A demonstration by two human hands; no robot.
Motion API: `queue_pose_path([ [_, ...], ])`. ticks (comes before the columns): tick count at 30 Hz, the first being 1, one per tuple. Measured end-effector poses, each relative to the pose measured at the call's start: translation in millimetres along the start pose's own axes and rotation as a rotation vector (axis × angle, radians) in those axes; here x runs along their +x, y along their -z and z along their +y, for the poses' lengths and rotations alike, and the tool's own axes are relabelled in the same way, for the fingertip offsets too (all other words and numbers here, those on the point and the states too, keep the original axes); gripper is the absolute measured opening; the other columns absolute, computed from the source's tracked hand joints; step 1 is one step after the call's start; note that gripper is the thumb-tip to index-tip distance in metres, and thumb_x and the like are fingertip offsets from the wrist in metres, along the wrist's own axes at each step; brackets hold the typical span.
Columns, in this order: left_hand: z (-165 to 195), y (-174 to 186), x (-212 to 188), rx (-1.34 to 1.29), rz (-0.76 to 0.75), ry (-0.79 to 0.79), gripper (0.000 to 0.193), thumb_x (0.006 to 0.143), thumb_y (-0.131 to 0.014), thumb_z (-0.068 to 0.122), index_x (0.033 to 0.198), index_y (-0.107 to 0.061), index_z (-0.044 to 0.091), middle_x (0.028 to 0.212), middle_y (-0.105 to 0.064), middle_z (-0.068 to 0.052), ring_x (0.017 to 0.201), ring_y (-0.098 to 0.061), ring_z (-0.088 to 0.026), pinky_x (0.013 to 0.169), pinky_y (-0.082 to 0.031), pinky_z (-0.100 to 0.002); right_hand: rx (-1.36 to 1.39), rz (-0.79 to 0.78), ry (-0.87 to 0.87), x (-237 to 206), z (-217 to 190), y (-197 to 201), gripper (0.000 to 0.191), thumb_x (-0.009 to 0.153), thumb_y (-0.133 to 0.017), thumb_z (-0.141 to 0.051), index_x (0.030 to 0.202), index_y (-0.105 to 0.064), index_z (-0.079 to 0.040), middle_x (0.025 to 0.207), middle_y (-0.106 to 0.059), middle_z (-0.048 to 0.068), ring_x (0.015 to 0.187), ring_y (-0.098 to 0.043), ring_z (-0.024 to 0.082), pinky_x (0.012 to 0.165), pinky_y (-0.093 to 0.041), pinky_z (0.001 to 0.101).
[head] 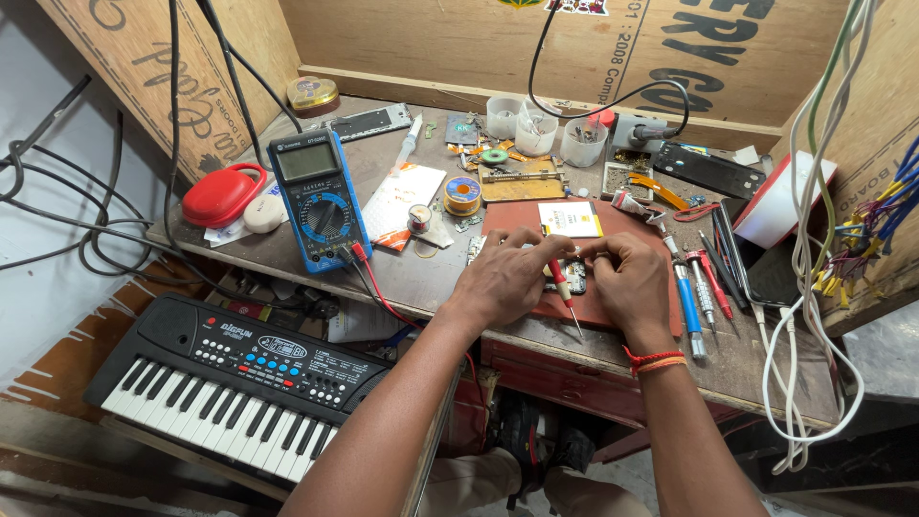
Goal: The person solders components on a small circuit board at a cluttered repair workbench, holding the board steady with one hand while applying a soldering iron with the other. They then set the iron down and use a screwdriver to work on the board.
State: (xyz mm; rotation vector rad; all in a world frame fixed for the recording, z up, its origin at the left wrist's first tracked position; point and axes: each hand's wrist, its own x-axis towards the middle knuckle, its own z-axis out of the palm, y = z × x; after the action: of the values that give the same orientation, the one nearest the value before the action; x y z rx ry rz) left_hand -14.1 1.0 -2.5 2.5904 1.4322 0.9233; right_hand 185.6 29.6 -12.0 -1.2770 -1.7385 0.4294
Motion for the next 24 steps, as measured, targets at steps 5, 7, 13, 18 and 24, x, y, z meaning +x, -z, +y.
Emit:
queue_pose_path([
  [5, 1, 1, 0, -0.005, -0.017, 0.01, 0.049, 0.085, -0.06, 0.006, 0.131, -0.057, 0.022, 0.101, -0.075, -0.003, 0.12, -0.061, -0.023, 0.096, -0.043, -0.047, 0.014, 0.02, 0.056, -1, -7, 1, 0.024, 0.084, -0.059, 0.003, 0.092, -0.08, -0.005, 0.087, -0.075, 0.009, 0.072, -0.072, 0.018, 0.065, -0.056, 0.0324],
  [7, 1, 2, 1, -0.003, -0.014, 0.01, 0.049, 0.085, -0.061, 0.007, 0.131, -0.057, 0.022, 0.102, -0.075, -0.004, 0.12, -0.06, -0.023, 0.096, -0.042, -0.047, -0.042, 0.024, 0.073, -2, -11, 1, 0.023, 0.084, -0.062, 0.003, 0.092, -0.081, -0.006, 0.089, -0.074, 0.01, 0.074, -0.071, 0.021, 0.066, -0.055, 0.0346],
  [13, 1, 1, 0, -0.004, 0.005, 0.0, 0.047, 0.086, -0.06, 0.007, 0.131, -0.058, 0.021, 0.105, -0.074, -0.004, 0.12, -0.06, -0.023, 0.098, -0.042, -0.045, -0.232, 0.051, 0.211, -5, -20, 2, 0.017, 0.083, -0.069, 0.0, 0.089, -0.083, -0.008, 0.088, -0.074, 0.012, 0.079, -0.069, 0.031, 0.075, -0.053, 0.0423],
  [18, 1, 2, 0, -0.008, 0.01, 0.0, 0.048, 0.085, -0.06, 0.007, 0.132, -0.057, 0.02, 0.105, -0.074, -0.004, 0.12, -0.061, -0.022, 0.097, -0.043, -0.045, -0.262, 0.065, 0.284, -3, -15, 0, 0.023, 0.086, -0.063, 0.003, 0.089, -0.082, -0.009, 0.09, -0.076, 0.012, 0.08, -0.07, 0.031, 0.077, -0.055, 0.0418],
  [24, 3, 4, 1, -0.017, -0.025, 0.001, 0.049, 0.084, -0.06, 0.006, 0.131, -0.058, 0.022, 0.106, -0.075, -0.002, 0.119, -0.061, -0.023, 0.097, -0.042, -0.047, 0.043, 0.096, 0.048, 2, -3, 2, 0.017, 0.09, -0.06, -0.001, 0.094, -0.077, -0.003, 0.084, -0.078, 0.01, 0.074, -0.076, 0.017, 0.068, -0.059, 0.0309],
])
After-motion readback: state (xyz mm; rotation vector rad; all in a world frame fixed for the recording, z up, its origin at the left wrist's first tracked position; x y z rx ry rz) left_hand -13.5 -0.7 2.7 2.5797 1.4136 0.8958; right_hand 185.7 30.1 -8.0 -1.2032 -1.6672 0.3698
